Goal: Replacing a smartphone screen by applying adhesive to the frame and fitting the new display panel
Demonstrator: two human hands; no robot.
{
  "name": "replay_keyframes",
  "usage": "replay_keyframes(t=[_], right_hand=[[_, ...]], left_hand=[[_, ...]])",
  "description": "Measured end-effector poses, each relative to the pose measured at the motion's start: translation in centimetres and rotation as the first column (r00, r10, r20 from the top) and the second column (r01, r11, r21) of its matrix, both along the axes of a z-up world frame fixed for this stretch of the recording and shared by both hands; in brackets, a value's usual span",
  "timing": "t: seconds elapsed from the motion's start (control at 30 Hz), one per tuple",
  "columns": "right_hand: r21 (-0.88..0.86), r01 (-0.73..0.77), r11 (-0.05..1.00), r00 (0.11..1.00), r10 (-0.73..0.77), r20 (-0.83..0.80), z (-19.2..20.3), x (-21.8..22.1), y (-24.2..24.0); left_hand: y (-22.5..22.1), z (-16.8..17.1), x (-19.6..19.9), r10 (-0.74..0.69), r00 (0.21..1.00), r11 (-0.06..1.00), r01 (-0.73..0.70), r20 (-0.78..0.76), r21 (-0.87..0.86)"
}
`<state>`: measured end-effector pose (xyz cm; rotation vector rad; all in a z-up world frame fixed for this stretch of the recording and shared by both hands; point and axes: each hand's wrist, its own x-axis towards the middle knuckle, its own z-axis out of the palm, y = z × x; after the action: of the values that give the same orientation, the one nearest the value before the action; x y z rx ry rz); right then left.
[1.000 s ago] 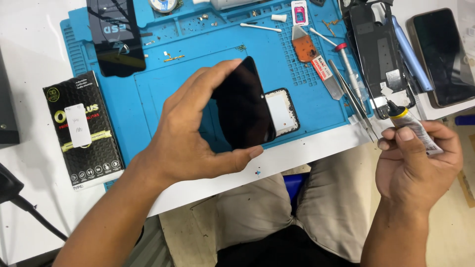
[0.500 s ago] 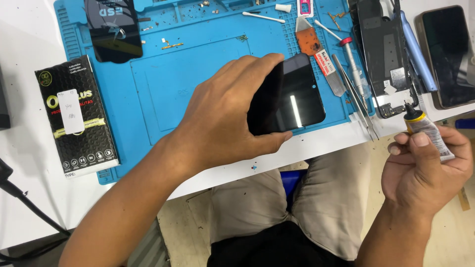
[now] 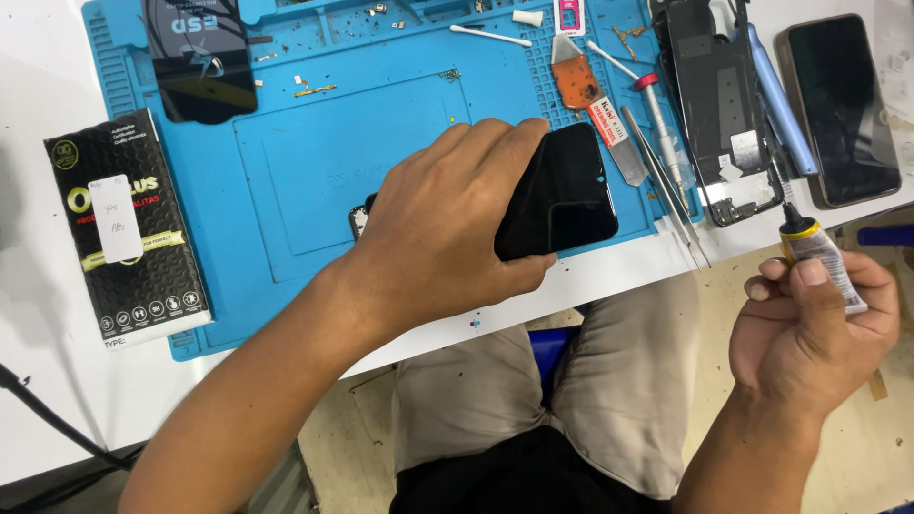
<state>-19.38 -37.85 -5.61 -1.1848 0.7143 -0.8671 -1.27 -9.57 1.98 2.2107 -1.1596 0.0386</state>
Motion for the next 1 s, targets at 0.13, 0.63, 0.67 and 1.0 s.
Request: replay_keyframes(t=[0.13,0.63,0.67,1.0], right_hand=[[0.006,0.006,1.0,1.0,-0.006,0.009,0.1,0.2,-0.3],[-0.061,-0.119,0.991,0.993,0.119,-0.009,2.4,2.4,-3.9],[-0.082,-0.147,0.986,0.989,0.146,-0.014,2.2,2.5,-4.1],[-0.191,-0.463,0.866,0.882,0.429,-0.194,2.6,5.9,-4.3]], left_hand=[[-0.4,-0.3,0.0,0.027,1.0,1.0,-0.027,0.002,0.013],[-3.9,-1.4,-1.6,0.185,0.973,0.968,-0.205,0.137,0.143],[-4.1,-1.5,-1.7,0.211,0.965,0.969,-0.227,0.153,0.101],[-5.4,-3.5,-2.8,0.314,0.903,0.944,-0.331,0.293,0.01]])
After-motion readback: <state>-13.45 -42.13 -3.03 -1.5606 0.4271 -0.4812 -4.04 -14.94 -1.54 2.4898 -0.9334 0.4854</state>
